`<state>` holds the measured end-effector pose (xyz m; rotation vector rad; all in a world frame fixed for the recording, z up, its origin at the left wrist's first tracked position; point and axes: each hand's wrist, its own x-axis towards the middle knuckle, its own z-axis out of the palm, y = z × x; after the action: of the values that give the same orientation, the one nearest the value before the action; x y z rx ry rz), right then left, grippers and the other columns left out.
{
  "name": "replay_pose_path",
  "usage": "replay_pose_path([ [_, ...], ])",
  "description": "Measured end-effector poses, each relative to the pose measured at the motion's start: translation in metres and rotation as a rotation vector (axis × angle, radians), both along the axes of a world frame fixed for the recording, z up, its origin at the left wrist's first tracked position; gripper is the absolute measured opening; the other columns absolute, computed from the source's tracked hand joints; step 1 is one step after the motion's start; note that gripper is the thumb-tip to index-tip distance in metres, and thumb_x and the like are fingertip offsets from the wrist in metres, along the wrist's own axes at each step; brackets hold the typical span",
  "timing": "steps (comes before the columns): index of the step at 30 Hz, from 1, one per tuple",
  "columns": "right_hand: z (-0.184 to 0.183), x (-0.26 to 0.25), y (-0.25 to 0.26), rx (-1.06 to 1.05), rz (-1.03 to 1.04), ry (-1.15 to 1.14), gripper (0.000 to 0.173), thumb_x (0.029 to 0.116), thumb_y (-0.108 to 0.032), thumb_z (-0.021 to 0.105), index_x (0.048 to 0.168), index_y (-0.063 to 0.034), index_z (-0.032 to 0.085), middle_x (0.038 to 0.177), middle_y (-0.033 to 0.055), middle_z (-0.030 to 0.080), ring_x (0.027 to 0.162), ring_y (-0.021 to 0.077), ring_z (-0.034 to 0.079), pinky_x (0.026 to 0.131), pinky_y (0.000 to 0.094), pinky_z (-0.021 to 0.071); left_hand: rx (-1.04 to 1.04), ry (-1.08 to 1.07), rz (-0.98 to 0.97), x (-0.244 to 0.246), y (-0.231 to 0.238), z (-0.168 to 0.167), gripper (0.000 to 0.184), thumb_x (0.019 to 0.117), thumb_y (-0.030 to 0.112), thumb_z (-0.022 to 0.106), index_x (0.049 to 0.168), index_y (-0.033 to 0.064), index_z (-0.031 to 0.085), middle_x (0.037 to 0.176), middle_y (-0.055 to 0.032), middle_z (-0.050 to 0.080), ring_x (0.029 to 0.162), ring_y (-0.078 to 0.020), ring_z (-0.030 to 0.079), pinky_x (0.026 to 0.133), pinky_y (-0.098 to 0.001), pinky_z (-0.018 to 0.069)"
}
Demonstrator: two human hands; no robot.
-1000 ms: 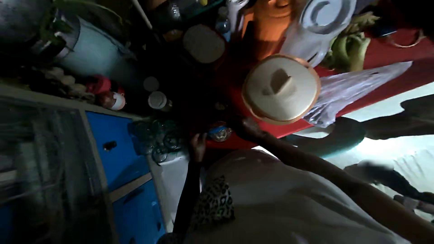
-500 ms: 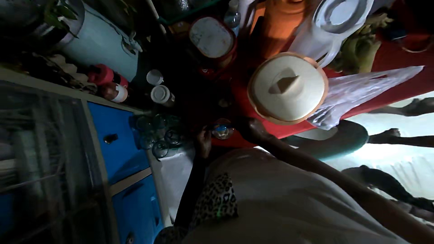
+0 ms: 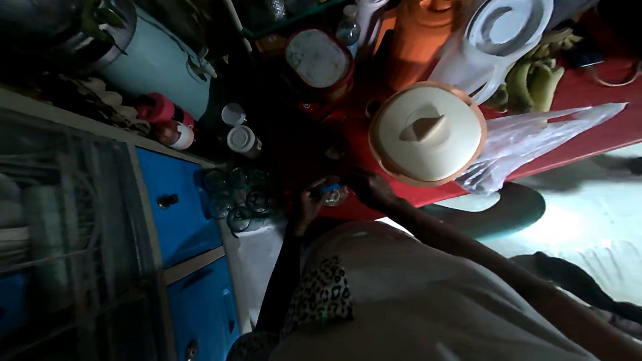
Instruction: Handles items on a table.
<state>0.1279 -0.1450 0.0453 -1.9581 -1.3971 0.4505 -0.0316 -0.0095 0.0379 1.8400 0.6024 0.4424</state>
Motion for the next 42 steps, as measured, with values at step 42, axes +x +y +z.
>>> replay_pose_path([
  [42, 0.002, -0.005, 0.010, 0.221, -0.066, -0.022, 0.013, 0.0934, 0.001, 0.064, 0.099, 0.0040, 0.074, 0.101, 0.0202, 0.071, 0.087, 0.0326, 0.072, 0.077, 0.0482, 0.0609, 0.086, 0.491, 0.038, 0.002, -0.008, 0.019, 0.027, 0.0934, 0.005, 0.069, 0.117, -0.0070, 0.068, 0.112, -0.0222, 0.070, 0.108, -0.0290, 0.066, 0.099, -0.0430, 0.0509],
])
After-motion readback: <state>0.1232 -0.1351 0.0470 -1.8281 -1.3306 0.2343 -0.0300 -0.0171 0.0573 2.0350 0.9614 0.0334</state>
